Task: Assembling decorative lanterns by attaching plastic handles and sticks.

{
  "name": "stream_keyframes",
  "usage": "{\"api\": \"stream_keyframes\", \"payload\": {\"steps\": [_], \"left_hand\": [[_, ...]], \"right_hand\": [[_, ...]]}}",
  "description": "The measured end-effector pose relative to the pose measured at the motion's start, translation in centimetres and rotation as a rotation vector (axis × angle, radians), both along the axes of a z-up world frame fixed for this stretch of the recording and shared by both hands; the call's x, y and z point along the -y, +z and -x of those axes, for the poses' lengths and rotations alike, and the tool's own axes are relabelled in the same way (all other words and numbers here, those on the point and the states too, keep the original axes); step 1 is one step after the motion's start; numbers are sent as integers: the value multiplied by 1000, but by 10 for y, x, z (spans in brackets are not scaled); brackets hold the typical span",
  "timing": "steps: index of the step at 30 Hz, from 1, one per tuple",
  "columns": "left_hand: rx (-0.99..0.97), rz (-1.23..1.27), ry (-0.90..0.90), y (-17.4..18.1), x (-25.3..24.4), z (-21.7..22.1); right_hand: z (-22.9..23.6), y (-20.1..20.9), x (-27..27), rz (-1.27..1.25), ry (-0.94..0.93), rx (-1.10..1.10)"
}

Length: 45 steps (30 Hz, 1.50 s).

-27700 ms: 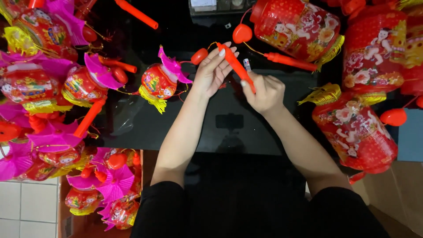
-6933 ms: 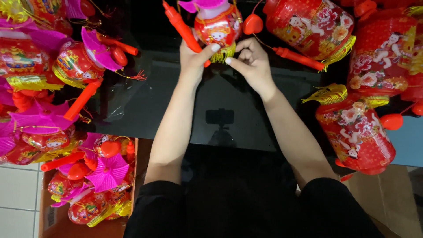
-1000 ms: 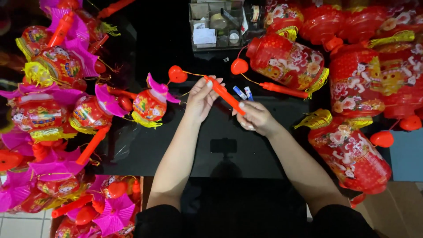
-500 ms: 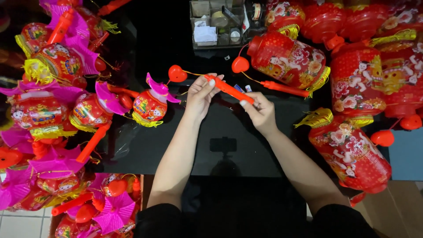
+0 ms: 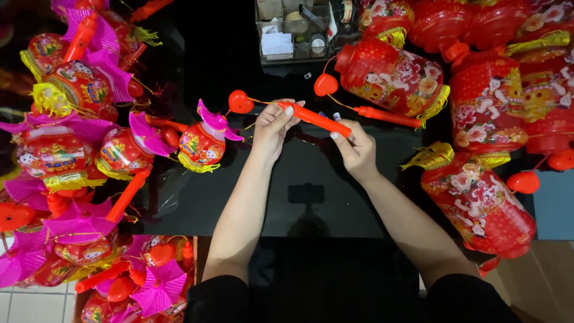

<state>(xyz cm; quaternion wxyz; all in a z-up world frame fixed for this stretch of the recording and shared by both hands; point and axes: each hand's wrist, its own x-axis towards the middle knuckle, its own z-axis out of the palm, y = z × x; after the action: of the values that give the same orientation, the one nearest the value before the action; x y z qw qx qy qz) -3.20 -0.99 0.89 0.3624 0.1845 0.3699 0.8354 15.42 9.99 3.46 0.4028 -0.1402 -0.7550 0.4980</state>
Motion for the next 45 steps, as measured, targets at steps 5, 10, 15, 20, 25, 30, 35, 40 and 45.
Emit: {"api": "stream_keyframes", "payload": {"steps": [5, 10, 15, 20, 25, 30, 35, 40, 45], "left_hand": [[68, -43, 9, -5, -2, -1], [79, -49, 10, 1, -2, -5], [78, -35, 17, 7, -2, -5], [97, -43, 27, 7, -2, -5], [94, -46, 8, -3, -2, -1], [49, -60, -27, -3, -2, -1], [77, -58, 0, 2, -1, -3], [87, -51, 13, 7, -1, -5], [89, -46, 23, 2, -1, -3]], "right_hand": [[-3, -19, -5, 124, 15, -18], [2, -7, -7, 269, 55, 30], [-1, -23, -14, 255, 27, 10], [2, -11, -4, 213, 21, -62], [-2, -25, -6, 255, 76, -52], [2, -7, -6, 322, 34, 86], [3, -21, -9, 259, 13, 26], [3, -7, -3, 266, 8, -58], [1, -11, -3, 244, 25, -88]]}}
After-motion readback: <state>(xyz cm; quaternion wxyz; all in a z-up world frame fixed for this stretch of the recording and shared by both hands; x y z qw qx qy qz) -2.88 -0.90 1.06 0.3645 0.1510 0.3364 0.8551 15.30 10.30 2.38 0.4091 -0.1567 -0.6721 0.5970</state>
